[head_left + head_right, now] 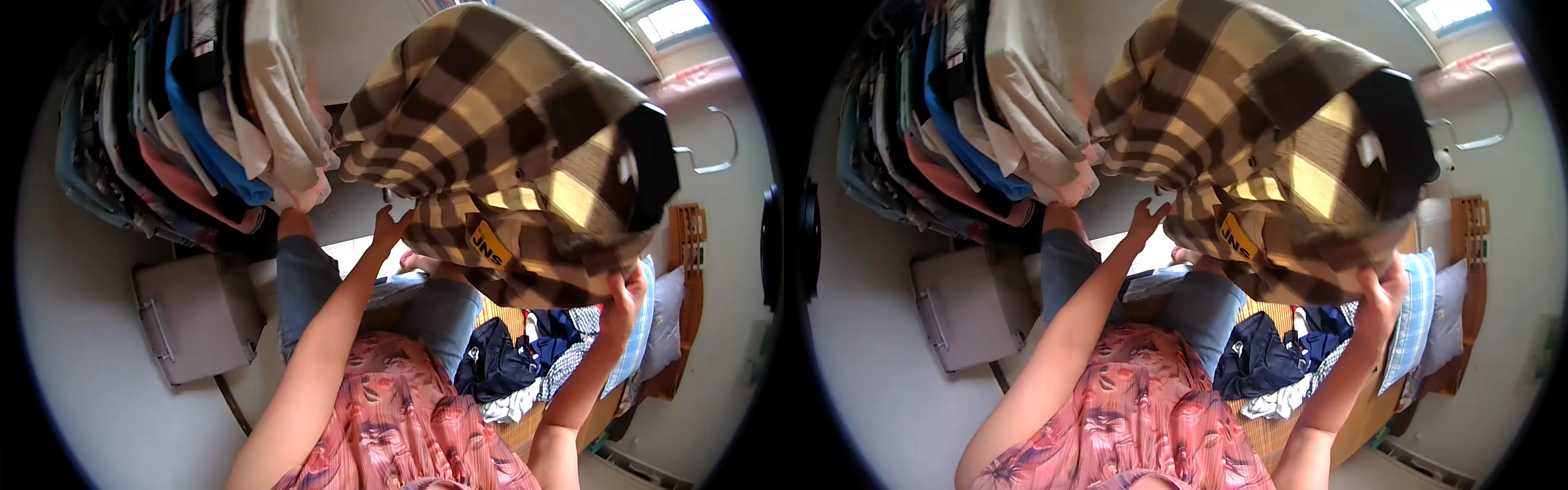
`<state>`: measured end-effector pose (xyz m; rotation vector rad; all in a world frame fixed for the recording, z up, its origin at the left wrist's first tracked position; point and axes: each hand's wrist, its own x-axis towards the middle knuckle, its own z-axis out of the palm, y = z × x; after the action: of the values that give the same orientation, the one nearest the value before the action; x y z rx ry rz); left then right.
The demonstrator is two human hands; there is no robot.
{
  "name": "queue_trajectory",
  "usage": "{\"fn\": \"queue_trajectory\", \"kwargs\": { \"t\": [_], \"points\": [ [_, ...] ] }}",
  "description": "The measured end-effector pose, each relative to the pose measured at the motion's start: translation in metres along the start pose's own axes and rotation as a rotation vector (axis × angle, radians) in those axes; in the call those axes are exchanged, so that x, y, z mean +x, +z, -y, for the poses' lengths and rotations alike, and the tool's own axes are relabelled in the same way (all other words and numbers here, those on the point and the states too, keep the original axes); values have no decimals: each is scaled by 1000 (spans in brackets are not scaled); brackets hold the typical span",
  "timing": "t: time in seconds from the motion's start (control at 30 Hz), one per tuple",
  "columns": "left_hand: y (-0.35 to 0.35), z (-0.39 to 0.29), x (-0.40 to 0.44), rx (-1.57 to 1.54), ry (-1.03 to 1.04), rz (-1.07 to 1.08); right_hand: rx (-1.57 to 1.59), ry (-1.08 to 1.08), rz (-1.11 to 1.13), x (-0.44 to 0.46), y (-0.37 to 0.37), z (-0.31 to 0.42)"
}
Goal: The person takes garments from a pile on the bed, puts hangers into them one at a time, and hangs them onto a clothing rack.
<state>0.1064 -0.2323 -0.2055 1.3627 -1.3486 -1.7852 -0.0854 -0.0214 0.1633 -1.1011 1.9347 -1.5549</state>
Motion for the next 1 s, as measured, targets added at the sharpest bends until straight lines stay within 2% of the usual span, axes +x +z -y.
{"fn": "queue_trajectory", "kwargs": {
  "t": [0.07, 0.13, 0.2, 0.23, 0.27, 0.3, 0.33, 0.37, 0.4, 0.5, 0.53, 0.6, 0.67, 0.83, 0.93, 1.0],
  "points": [
    [2, -3, -14, -122, -207, 86, 61, 34, -71, -30, -24, 7],
    [11, 5, -18, -264, -261, 76, 156, 28, -64, -71, -58, 12],
    [15, 5, -29, -379, -232, 225, 253, 67, -104, -109, -78, 22],
    [15, 6, -31, -404, -235, 318, 315, 100, -197, -131, -92, 19],
    [17, 6, -35, -430, -244, 413, 394, 85, -149, -149, -106, 17],
    [20, -17, -52, -337, -275, 365, 306, 83, -232, -169, -116, 13],
    [20, -23, -59, -274, -146, 442, 217, 86, -316, -190, -126, 6],
    [22, -25, -67, -216, -106, 409, 243, 159, -519, -213, -135, -5],
    [23, -23, -72, -160, -63, 375, 112, 240, -694, -223, -138, -13],
    [15, 1, -69, -108, -189, 442, 9, 379, -893, -253, -160, -79],
    [14, 8, -72, -61, -175, 468, -37, 401, -977, -258, -160, -100],
    [17, 10, -84, 37, -261, 504, 105, 467, -855, -256, -148, -124],
    [18, 26, -81, 184, -261, 570, 158, 492, -903, -270, -147, -156],
    [38, 23, -80, 323, -127, 323, 171, 570, -857, -294, -147, -193],
    [47, 11, -68, 273, -280, 314, 172, 567, -867, -300, -145, -201],
    [53, 11, -62, 226, -261, 288, 171, 549, -878, -299, -145, -199]
  ]
}}
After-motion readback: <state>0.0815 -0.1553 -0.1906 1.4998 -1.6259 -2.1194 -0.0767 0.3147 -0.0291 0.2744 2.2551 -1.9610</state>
